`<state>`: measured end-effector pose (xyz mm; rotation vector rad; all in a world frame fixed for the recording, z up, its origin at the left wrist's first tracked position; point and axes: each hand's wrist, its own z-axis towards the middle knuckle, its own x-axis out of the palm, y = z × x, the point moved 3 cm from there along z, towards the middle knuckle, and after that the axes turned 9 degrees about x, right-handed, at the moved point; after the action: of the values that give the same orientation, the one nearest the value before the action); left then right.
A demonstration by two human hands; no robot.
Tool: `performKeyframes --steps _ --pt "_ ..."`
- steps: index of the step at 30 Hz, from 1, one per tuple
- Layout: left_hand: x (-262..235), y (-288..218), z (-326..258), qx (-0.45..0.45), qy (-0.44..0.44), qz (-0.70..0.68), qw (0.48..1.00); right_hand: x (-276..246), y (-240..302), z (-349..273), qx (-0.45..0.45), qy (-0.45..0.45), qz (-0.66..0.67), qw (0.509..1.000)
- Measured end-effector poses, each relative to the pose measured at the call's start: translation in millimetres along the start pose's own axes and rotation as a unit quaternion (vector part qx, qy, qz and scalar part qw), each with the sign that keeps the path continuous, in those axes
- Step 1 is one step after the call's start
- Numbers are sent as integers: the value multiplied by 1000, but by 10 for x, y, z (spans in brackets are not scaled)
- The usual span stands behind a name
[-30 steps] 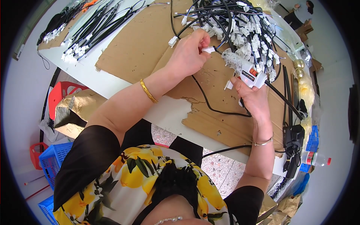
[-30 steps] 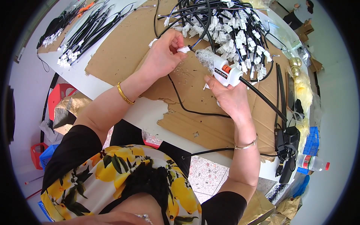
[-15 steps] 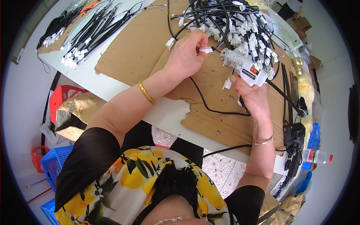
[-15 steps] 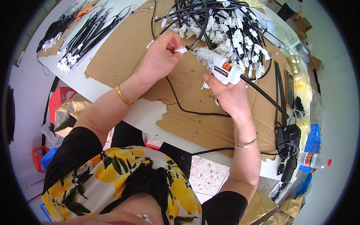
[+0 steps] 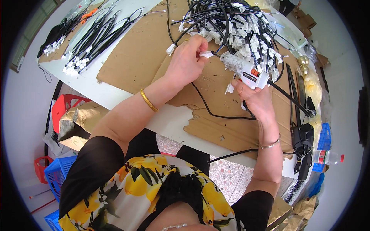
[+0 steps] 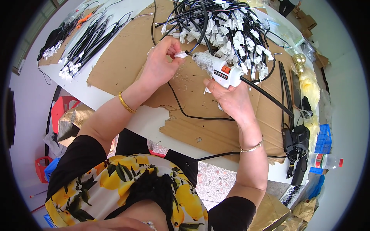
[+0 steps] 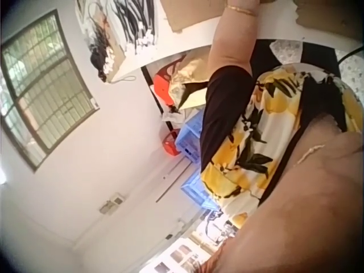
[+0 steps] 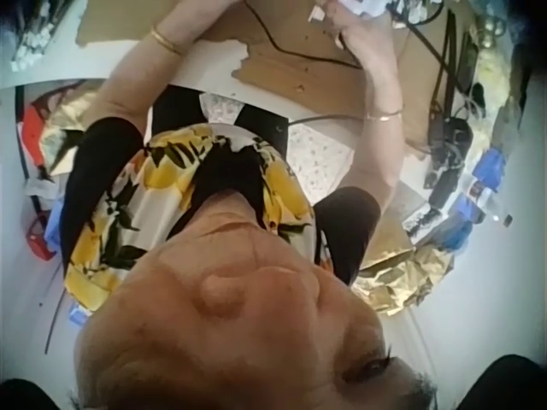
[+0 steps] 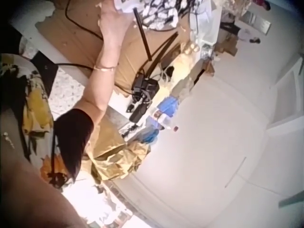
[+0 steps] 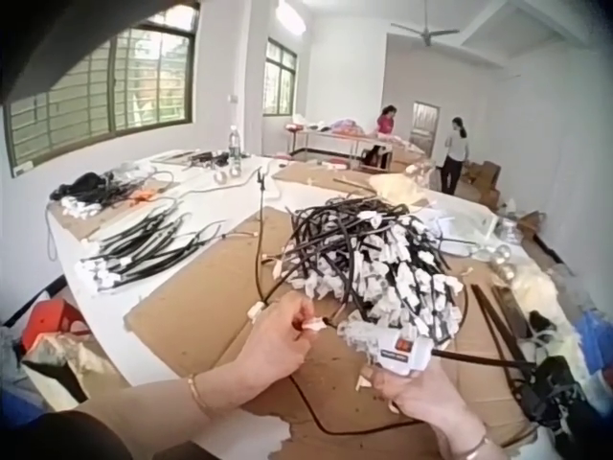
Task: Assembling electronic components by gluing wire bundles to plastic bases using a hot glue gun.
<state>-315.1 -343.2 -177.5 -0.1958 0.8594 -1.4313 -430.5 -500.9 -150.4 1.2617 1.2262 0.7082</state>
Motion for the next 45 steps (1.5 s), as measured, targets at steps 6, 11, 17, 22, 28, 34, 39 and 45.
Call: performKeyframes --steps 6,11,17,22,28,34,39,45 --pt "9 -30 4 19 9 1 1000 -16 8 -15 -8 -6 16 1000" --pt "17 -35 -1 34 8 17 999 -23 -14 -2 8 9 -7 1000" --pt "24 -11 -2 0 2 5 1000 -34 -12 -3 22 11 -28 999" --pt "15 15 -3 -20 -17 -37 999 -25 -5 -2 17 10 -16 1000" --pt "12 1 7 -24 -13 -47 999 -28 -4 2 8 5 -19 1000" --pt "43 70 -1 -61 -17 -146 987 -41 -7 12 -6 -1 3 1000" --pt "60 118 -11 -94 -1 -213 973 -49 -8 23 -7 -3 8 1000" --pt "73 134 -14 -147 24 -287 946 -45 3 18 -14 -10 27 999"
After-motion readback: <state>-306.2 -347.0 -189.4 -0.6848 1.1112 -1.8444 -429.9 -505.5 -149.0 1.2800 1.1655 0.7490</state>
